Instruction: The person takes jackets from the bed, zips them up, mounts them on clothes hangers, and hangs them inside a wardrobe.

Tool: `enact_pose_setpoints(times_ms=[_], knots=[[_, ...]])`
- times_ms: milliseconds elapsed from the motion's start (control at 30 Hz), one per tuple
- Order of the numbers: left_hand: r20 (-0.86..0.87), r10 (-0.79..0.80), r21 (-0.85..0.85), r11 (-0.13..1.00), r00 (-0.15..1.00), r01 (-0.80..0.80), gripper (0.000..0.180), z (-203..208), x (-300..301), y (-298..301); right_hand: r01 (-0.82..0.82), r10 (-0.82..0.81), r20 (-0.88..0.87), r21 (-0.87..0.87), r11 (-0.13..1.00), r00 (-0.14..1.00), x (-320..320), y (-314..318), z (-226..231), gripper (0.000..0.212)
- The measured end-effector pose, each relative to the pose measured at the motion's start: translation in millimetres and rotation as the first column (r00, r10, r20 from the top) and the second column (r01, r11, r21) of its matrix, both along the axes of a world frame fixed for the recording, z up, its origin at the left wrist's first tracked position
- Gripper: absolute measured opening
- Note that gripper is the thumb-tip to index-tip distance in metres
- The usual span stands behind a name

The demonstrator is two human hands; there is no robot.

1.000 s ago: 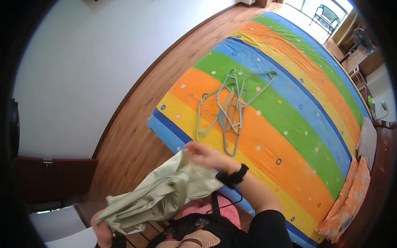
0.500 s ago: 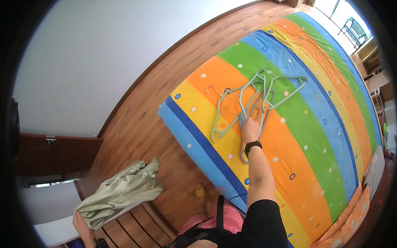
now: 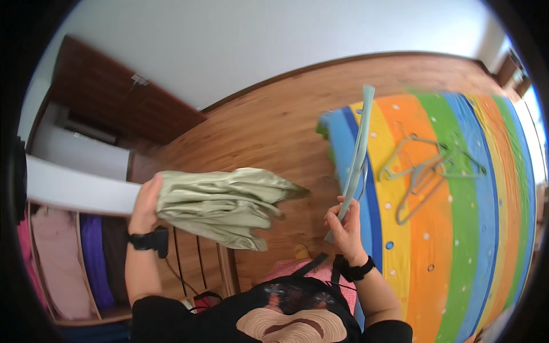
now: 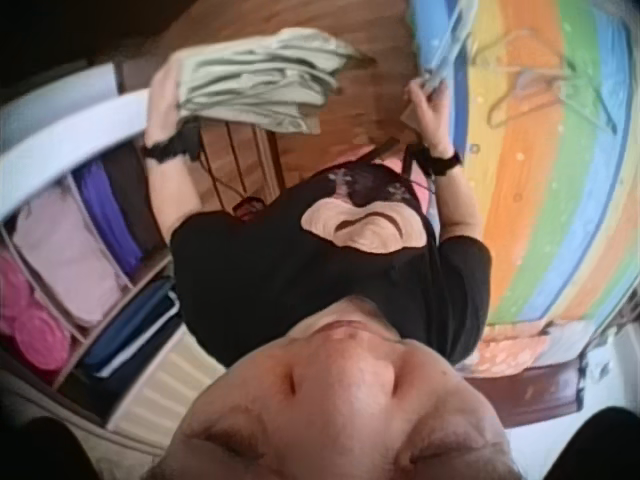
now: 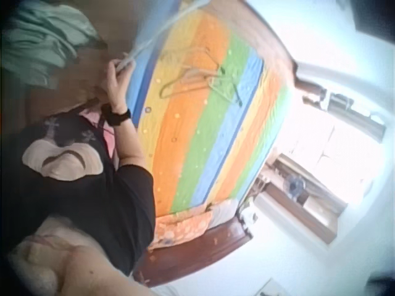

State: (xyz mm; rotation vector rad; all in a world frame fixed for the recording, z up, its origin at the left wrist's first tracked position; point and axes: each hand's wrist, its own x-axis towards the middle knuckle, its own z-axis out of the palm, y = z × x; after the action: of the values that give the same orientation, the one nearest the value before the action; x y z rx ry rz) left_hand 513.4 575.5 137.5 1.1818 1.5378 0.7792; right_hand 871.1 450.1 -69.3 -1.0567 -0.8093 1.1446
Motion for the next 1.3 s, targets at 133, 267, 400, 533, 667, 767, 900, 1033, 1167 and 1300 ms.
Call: enact_pose_setpoints(times_ms=[133,267,400,533,667,767,900,1033,1167,1300], knots=[[-0.003,-0.057,0.035,0.998,0.998,0.057,0.034,-6.6,-26.9,-39.2,0.001,-0.002,0.019,0.054,0.999,1.000,-64.4,7.0,39.1,0.061],[0.053,-0.036,0.046,0.998,0.998,0.033,0.032,-17.0,-51.3,-69.0,-0.169,0.177,-0.070,0.100,0.980,0.982,-111.3,9.8,39.1,0.043],[-0.006,-0.127,0.071,0.989,0.992,0.127,0.034,-11.5,-66.3,-102.1,-0.195,0.209,-0.020,0.289,0.937,0.978,-167.9,1.3,69.5,0.032],[-0.449,-0.339,0.105,0.899,0.827,0.426,0.028,-37.4,-84.3,-152.4,-0.396,0.383,0.102,0.252,0.883,0.918,-203.1,-9.7,87.9,0.021],[-0.325,-0.370,0.138,0.892,0.870,0.431,0.047,-49.5,-58.3,-214.7,-0.501,0.487,0.122,0.284,0.818,0.865,-228.5,-27.5,119.2,0.017],[-0.329,-0.347,0.154,0.898,0.878,0.413,0.051,-47.6,-58.4,-256.8,-0.569,0.589,0.016,0.280,0.773,0.808,-252.6,-38.8,116.4,0.013],[-0.516,-0.208,0.117,0.944,0.831,0.308,0.039,-53.6,-55.0,-295.9,-0.776,0.789,0.077,0.259,0.575,0.610,-271.4,-43.5,137.8,0.013],[-0.397,-0.079,0.224,0.958,0.915,0.180,0.035,-50.4,-41.1,-314.9,-0.831,0.858,0.107,0.334,0.446,0.503,-279.1,-38.9,154.7,0.016],[-0.291,-0.031,0.222,0.970,0.956,0.099,0.033,-22.4,-43.5,-342.0,-0.934,0.938,0.167,0.248,0.259,0.304,-278.9,-28.7,167.5,0.022],[-0.261,-0.017,0.142,0.988,0.965,0.056,0.033,0.2,-47.3,-368.6,-0.999,0.966,0.257,-0.028,-0.027,-0.033,-274.4,-9.7,173.8,0.036]])
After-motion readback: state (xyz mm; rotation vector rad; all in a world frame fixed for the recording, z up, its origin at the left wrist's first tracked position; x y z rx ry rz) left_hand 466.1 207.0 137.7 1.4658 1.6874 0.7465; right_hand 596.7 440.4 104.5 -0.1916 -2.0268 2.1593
